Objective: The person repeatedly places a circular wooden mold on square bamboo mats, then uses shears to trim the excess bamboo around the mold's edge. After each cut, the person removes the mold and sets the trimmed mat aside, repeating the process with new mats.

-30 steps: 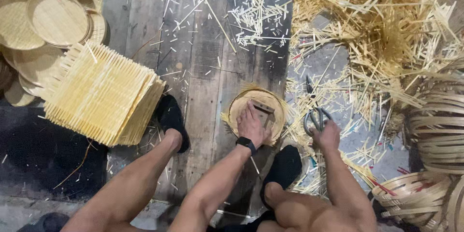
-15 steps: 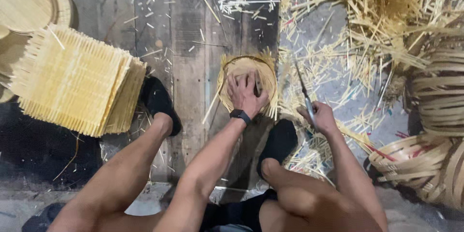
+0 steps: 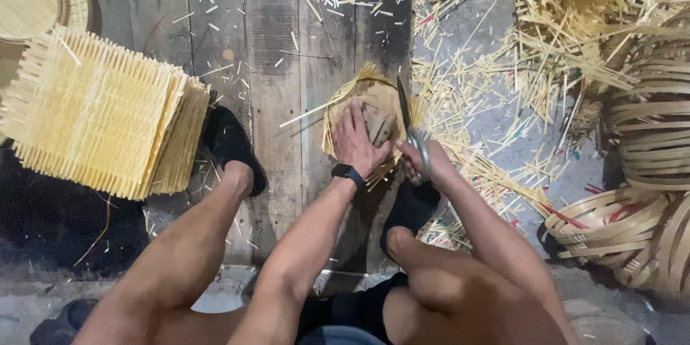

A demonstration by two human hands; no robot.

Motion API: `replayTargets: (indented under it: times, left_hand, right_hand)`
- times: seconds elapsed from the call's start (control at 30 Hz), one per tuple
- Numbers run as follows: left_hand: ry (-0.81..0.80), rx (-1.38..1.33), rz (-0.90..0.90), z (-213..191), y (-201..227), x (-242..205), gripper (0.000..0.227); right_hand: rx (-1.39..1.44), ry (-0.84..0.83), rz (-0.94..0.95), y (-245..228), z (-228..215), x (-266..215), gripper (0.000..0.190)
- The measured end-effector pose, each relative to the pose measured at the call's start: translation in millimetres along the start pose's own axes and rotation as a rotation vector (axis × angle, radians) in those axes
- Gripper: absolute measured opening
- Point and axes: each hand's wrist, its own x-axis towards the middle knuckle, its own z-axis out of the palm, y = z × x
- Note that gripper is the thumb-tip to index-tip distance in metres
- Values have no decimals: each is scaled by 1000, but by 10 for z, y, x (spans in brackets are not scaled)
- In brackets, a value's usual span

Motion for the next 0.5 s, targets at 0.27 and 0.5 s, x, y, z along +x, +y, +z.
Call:
replayTargets:
  times: [0.27, 0.5]
  left_hand:
    - [185, -117, -194, 113, 122, -14, 129]
    - [192, -36, -458, 255, 534, 8, 135]
  right_hand:
    - [-581, 494, -397, 839, -523, -75, 51]
    - [-939, 676, -546, 947, -518, 420, 61]
